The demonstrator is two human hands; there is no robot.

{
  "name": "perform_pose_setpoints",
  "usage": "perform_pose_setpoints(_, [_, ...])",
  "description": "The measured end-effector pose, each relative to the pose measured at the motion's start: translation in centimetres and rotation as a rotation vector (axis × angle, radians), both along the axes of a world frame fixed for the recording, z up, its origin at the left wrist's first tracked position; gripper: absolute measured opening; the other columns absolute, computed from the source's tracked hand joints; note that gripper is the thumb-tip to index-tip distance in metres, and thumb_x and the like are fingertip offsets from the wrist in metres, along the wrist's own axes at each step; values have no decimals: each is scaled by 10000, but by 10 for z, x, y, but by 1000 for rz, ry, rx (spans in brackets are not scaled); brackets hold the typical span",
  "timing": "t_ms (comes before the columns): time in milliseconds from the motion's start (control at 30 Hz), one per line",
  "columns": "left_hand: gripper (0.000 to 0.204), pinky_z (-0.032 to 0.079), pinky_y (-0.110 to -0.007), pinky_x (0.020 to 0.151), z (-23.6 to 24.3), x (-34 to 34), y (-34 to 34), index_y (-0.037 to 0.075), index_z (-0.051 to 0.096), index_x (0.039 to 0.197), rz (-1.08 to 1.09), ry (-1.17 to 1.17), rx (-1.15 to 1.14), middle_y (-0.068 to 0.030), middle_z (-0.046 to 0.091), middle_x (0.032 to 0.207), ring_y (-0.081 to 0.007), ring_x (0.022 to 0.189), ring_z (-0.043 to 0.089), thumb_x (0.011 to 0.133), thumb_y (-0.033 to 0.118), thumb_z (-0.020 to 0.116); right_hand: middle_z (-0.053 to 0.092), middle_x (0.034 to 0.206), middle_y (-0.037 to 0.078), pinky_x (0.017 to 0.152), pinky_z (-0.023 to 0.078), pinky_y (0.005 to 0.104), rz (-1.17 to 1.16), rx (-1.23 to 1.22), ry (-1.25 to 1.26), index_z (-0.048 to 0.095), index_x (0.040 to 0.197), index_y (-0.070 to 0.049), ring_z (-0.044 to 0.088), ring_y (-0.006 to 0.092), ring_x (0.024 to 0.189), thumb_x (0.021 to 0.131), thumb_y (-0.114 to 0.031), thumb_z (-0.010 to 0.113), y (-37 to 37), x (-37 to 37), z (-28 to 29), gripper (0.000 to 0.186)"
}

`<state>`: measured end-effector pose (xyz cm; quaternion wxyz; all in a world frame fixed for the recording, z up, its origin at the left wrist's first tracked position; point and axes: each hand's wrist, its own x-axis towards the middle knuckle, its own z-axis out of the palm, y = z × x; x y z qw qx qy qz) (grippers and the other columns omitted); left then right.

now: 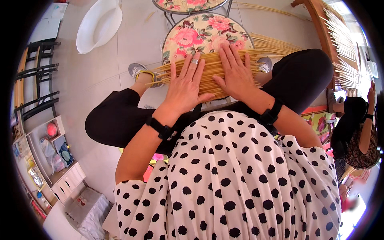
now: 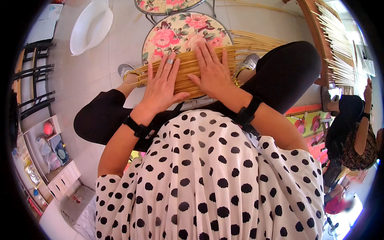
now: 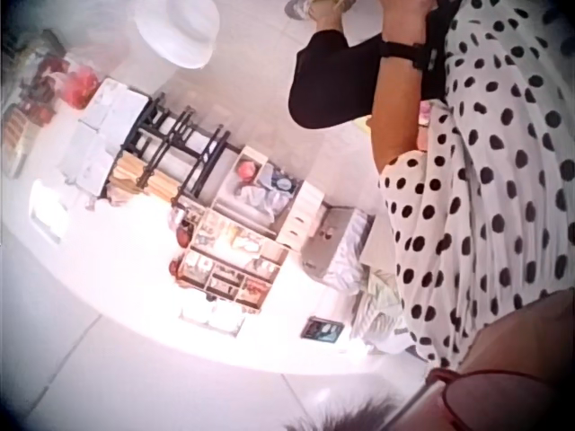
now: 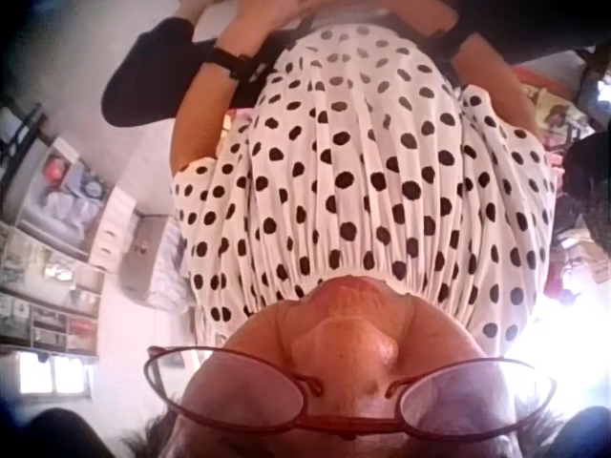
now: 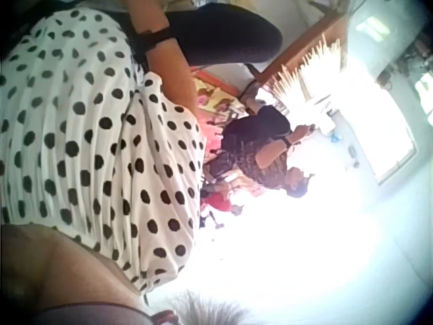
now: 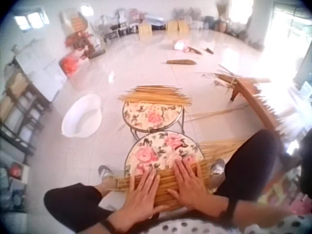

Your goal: The person organizes bamboo sticks on a stool, aligns them, and uses pliers and string to bind them together.

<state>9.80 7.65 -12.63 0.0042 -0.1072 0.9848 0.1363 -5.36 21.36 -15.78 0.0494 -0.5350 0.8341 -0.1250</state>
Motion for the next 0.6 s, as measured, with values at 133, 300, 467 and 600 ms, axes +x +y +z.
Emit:
perform_pose_setpoints(133, [1007,163,-594,1105,-10,1,1,27,309,1448,-14,8,-16,-132,220,1547,-293,1436,187,703,572,711,226,1547,125,1114,133,590,2,10,23,241,1475,-23,175,289,1442,867,-492,560,0,0,2,831])
perform_pose_setpoints(300, [1004,171,-586,1106,-11,-1,0,36,317,1445,-11,-3,-37,-129,235,1541,-289,1435,189,701,587,704,229,1547,125,1114,132,588,-4,16,25,223,1481,-24,171,288,1443,877,-497,545,0,0,1,832])
perform_pose_setpoints(467, [1002,165,-587,1106,-11,0,-1,29,325,1440,-22,-6,-45,-146,220,1543,-303,1436,180,702,597,695,217,1549,128,1106,153,592,-2,26,23,210,1486,-24,178,296,1439,861,-483,565,-1,0,5,854])
perform_pose_setpoints(600, [1008,153,-592,1108,-9,1,1,20,330,1435,6,-3,-13,-175,208,1542,-319,1437,170,699,605,692,213,1549,131,1101,169,591,-2,33,4,199,1489,-23,186,302,1435,843,-471,589,-1,1,8,878])
